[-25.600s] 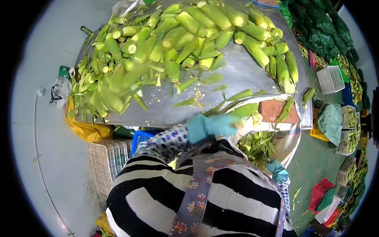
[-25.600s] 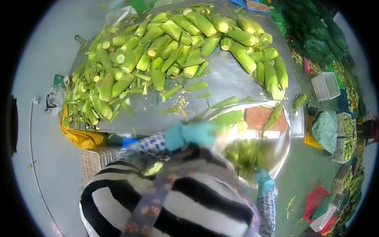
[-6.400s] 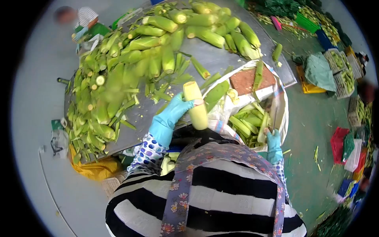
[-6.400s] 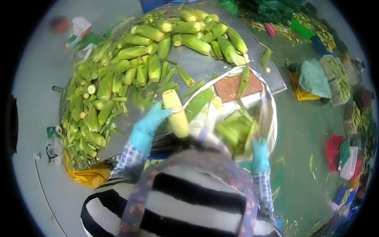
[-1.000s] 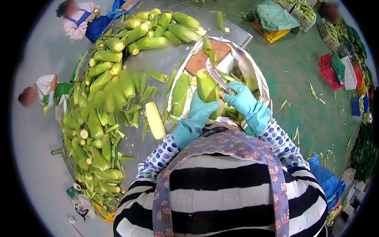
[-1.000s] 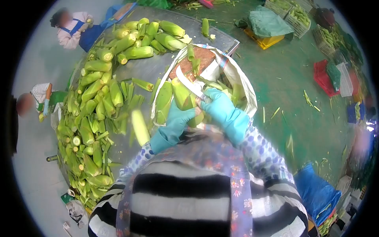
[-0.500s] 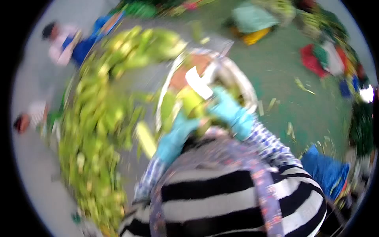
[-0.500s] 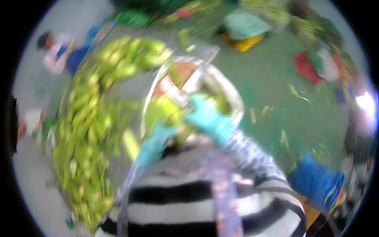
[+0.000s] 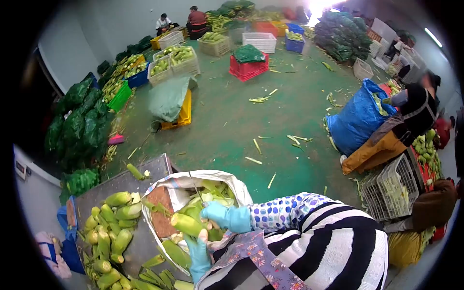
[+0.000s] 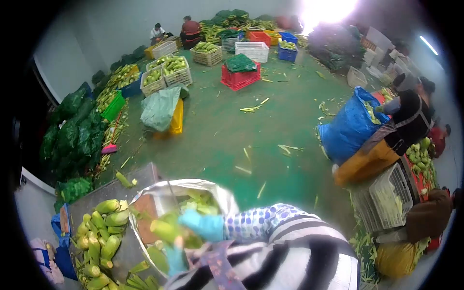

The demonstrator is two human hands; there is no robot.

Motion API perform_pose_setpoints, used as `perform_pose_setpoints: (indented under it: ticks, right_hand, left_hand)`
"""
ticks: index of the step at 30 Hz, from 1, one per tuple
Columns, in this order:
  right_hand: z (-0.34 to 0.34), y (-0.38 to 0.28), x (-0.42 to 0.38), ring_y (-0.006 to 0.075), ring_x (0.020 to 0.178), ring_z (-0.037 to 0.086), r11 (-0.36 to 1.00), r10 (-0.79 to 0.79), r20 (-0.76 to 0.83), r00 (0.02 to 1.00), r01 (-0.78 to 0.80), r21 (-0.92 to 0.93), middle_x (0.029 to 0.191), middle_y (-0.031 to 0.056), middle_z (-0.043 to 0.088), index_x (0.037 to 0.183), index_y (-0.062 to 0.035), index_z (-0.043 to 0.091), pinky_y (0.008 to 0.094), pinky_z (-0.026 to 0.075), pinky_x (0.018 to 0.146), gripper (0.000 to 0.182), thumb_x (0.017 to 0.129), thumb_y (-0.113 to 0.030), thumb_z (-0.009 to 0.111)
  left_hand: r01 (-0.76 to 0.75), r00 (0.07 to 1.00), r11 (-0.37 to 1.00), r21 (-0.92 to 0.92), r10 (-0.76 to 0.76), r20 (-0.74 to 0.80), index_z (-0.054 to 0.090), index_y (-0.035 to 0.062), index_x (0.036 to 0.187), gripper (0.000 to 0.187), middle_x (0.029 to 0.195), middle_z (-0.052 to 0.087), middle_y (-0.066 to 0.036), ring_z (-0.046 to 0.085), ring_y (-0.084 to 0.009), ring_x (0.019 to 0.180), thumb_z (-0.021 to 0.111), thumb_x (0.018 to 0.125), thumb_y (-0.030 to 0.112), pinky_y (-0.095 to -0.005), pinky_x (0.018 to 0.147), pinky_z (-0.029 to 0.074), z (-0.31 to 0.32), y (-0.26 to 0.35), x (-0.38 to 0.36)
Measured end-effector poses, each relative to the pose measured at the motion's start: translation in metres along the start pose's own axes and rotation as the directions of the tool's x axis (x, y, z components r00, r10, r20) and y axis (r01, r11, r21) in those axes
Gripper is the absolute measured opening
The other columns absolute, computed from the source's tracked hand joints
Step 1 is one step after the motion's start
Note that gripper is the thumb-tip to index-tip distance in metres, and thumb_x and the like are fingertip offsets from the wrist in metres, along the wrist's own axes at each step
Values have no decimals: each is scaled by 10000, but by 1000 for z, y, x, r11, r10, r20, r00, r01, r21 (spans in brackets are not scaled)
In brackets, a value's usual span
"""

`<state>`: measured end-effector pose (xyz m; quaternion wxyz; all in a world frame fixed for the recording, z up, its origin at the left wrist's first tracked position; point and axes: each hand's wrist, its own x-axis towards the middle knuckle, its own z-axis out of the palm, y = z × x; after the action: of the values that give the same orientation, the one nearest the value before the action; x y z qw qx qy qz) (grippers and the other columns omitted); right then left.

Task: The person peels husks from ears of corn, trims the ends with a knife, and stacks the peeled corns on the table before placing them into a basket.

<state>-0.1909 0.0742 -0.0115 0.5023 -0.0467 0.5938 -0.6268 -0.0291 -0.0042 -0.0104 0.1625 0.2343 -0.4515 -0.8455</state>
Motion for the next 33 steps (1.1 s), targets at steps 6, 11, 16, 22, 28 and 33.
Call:
perform_pose_setpoints:
  ticks: [6, 11, 16, 22, 28, 33]
  right_hand:
    - [-19, 51, 26, 202, 441, 537, 995, 21, 35, 999, -24, 96, 602, 106, 577, 716, -15, 607, 345, 385, 395, 105, 701, -118, 623]
    - [-44, -43, -20, 214, 515, 544, 997, 32, -274, 961, -52, -64, 658, 100, 591, 802, -34, 628, 375, 414, 439, 114, 752, -135, 613]
    - [-86, -27, 25, 149, 604, 594, 986, -117, -44, 992, 110, -126, 800, 84, 643, 1056, 6, 601, 287, 492, 486, 237, 826, -52, 589]
    - [-38, -36, 14, 90, 884, 608, 913, -240, 406, 882, 347, -213, 1034, 25, 667, 1332, -21, 534, 222, 499, 740, 478, 873, -52, 663]
    - [12, -34, -8, 103, 839, 658, 915, 129, 645, 753, 161, -371, 1089, 37, 674, 1229, -52, 618, 202, 538, 613, 383, 901, -232, 700]
    - [-20, -41, 10, 279, 850, 626, 493, -141, 689, 711, 654, -574, 984, 154, 641, 1067, -50, 631, 417, 515, 741, 310, 827, -241, 679]
  left_hand:
    - [55, 998, 996, -66, -53, 33, 404, 31, 1390, 614, 1251, 552, -119, 558, -229, 1122, 684, 909, 290, -387, 998, 448, -26, -31, 34]
    - [-38, 998, 929, -367, 15, -66, 450, -6, 1346, 730, 1223, 581, -170, 600, -273, 1075, 591, 898, 552, -440, 976, 491, -73, 5, 50]
    - [-224, 952, 832, -507, 76, -296, 409, 58, 1402, 706, 1296, 573, -163, 611, -304, 1096, 523, 918, 559, -448, 967, 506, -41, 62, 7]
    - [-243, 963, 899, -365, 179, -201, 385, -15, 1399, 649, 1330, 541, -184, 554, -309, 1216, 691, 873, 209, -437, 1067, 452, -19, 39, 2]
    - [-246, 935, 955, -163, 190, -300, 496, -7, 1328, 484, 1184, 614, -119, 616, -214, 1048, 636, 920, 213, -353, 894, 514, 1, 24, -28]
    - [-31, 960, 944, 327, 119, -252, 581, 5, 1258, 366, 1246, 563, -151, 612, -254, 1063, 553, 899, 69, -349, 883, 526, 35, 39, -15]
